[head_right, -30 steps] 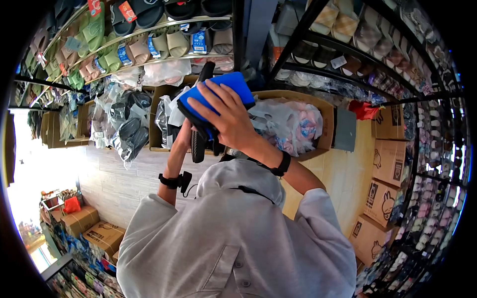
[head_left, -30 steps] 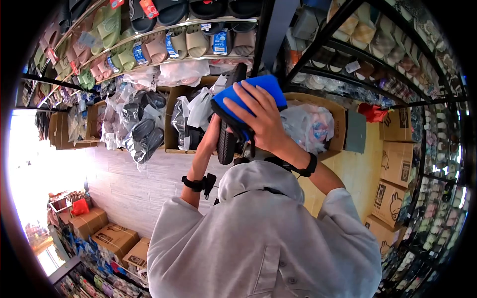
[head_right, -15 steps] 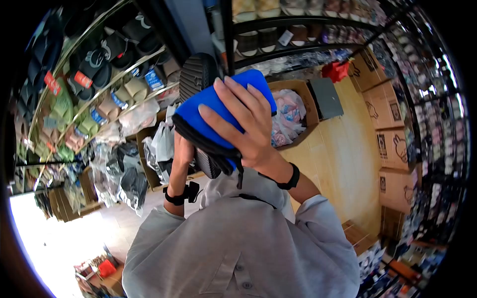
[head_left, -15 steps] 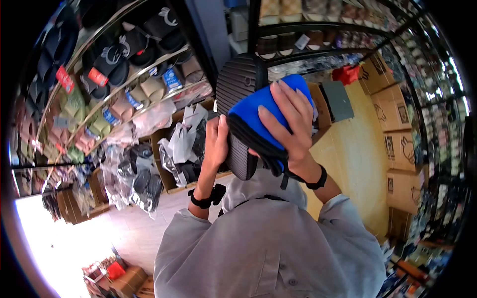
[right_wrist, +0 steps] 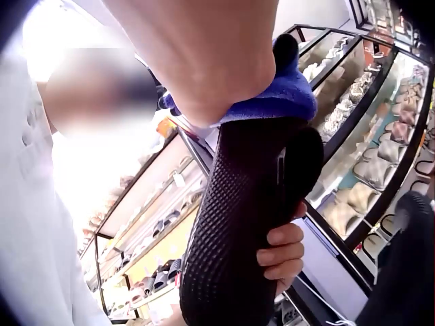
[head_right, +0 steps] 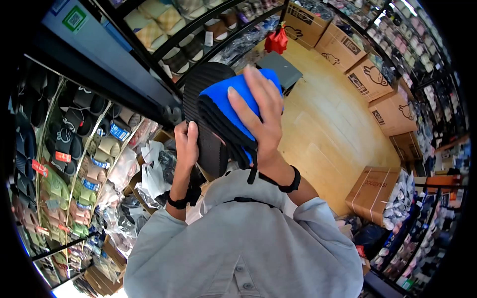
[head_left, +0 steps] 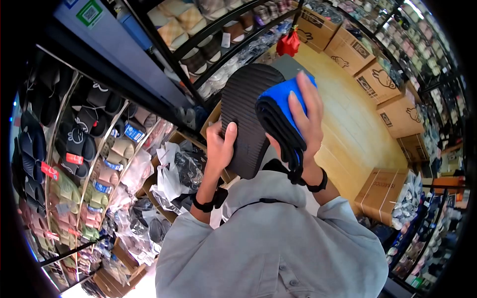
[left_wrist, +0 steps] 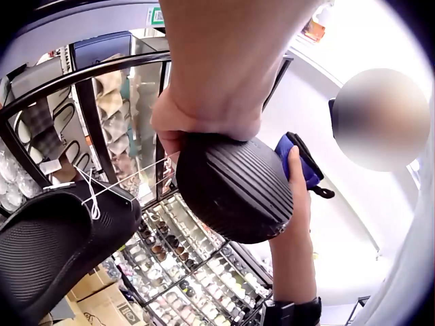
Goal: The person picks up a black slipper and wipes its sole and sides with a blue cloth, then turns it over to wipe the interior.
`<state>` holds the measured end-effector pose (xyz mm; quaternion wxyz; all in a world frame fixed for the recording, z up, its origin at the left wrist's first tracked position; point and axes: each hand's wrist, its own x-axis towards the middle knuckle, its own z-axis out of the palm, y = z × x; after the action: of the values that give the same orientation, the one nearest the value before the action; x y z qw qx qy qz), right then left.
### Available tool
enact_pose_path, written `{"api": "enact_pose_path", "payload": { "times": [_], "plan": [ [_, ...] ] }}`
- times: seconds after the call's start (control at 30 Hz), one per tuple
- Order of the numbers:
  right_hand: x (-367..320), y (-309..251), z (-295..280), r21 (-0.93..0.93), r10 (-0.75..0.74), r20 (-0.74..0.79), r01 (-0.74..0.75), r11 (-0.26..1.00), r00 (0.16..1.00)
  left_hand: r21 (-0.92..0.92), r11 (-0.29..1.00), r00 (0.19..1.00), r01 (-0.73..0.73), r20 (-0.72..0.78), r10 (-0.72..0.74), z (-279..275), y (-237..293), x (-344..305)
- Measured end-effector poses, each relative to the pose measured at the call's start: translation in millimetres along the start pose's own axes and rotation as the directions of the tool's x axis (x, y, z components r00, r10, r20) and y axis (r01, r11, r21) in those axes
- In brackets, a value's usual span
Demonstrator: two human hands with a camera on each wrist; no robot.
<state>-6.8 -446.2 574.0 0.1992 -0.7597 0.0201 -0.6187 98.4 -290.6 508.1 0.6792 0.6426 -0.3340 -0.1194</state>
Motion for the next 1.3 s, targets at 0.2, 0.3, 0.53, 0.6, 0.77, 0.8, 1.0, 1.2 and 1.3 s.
{"api": "enact_pose_path", "payload": {
  "times": [0.2, 0.3, 0.53, 0.6, 0.77, 0.8, 1.0, 1.2, 1.3],
  "plan": [
    [-63, -38, -33, -0.076, -0.286, 0.362, 0.334, 0.94, 0.887, 0.376, 0.902, 0.942, -0.211, -0.17, 0.291, 31, 5, 0],
    [-68, -38, -55, -0.1, -0.368, 0.433, 0.45, 0.888, 0.823, 0.181, 0.979, 0.954, -0.098, -0.262, 0.144, 50, 17, -6],
    [-17, 12, -114, -0.038, 0.041, 0.127, -0.037, 0.999, 0.991, 0.103, 0.994, 0.999, 0.033, 0.014, -0.034, 84, 25, -40],
    [-36, 15, -127, -0.075, -0.004, 0.158, 0.016, 0.997, 0.987, 0.151, 0.987, 0.998, 0.048, 0.02, -0.051, 93, 27, -43],
    [-116, 0, -136, -0.06, -0.303, 0.21, 0.322, 0.945, 0.93, 0.198, 0.98, 0.993, 0.025, -0.118, -0.002, 119, 30, -57],
    [-118, -4, -140, -0.015, -0.37, 0.238, 0.384, 0.923, 0.898, 0.204, 0.978, 0.994, 0.033, -0.107, -0.012, 121, 24, -63],
    [-63, 28, -177, -0.079, 0.063, 0.142, -0.053, 0.995, 0.988, 0.168, 0.97, 0.982, 0.176, 0.041, -0.185, 139, -8, -74],
    [-78, 17, -185, -0.259, -0.103, 0.266, 0.174, 0.95, 0.959, -0.398, 0.667, 0.777, 0.63, 0.321, -0.542, 142, -96, -88],
    [-100, -2, -185, -0.199, -0.176, 0.365, 0.261, 0.944, 0.914, -0.163, 0.834, 0.828, 0.527, 0.32, -0.46, 145, -99, -92]
  ]
}}
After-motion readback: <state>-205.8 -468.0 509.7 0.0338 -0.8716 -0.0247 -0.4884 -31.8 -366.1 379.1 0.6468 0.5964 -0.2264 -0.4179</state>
